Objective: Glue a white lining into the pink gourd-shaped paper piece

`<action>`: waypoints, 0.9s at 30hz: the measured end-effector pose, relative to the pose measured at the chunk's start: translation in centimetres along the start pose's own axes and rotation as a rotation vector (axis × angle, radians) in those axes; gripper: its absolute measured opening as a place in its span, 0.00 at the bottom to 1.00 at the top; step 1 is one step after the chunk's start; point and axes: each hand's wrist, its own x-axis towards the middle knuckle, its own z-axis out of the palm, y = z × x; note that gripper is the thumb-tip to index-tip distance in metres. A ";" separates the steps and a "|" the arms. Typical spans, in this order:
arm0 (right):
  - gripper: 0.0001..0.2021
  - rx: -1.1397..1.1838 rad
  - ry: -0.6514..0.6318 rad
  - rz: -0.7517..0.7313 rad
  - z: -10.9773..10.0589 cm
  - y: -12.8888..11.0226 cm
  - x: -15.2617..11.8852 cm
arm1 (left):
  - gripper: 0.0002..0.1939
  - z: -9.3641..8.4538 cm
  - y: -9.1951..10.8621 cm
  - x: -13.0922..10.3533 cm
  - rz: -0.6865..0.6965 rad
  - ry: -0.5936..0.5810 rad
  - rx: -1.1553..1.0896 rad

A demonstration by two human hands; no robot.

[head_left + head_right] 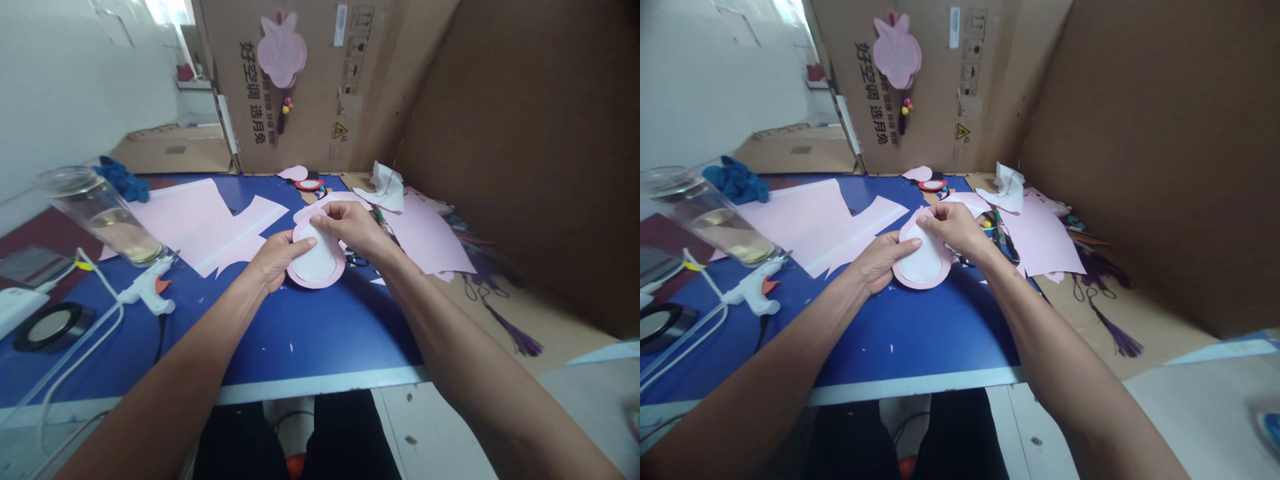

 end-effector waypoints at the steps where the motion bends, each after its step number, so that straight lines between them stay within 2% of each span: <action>1: 0.16 0.003 -0.008 0.001 0.1 0.0 0.0 | 0.17 0.0 0.0 0.0 -0.001 0.004 -0.004; 6: 0.15 0.026 -0.036 -0.006 0.5 -0.1 0.0 | 0.15 -0.2 0.2 0.1 0.006 0.015 0.009; 13: 0.18 0.027 -0.044 -0.005 0.6 -0.3 -0.1 | 0.16 -0.4 0.4 0.2 0.107 0.092 0.064; 17: 0.19 0.006 -0.056 -0.023 0.7 -0.6 -0.2 | 0.18 -0.3 1.1 -0.1 0.148 0.125 0.070; 21: 0.18 -0.041 -0.072 -0.062 0.8 -0.8 -0.4 | 0.15 -0.6 1.9 -0.3 0.179 0.181 0.130; 27: 0.19 -0.041 -0.071 -0.064 0.9 -0.9 -0.4 | 0.16 -0.7 2.0 -0.4 0.104 0.129 0.207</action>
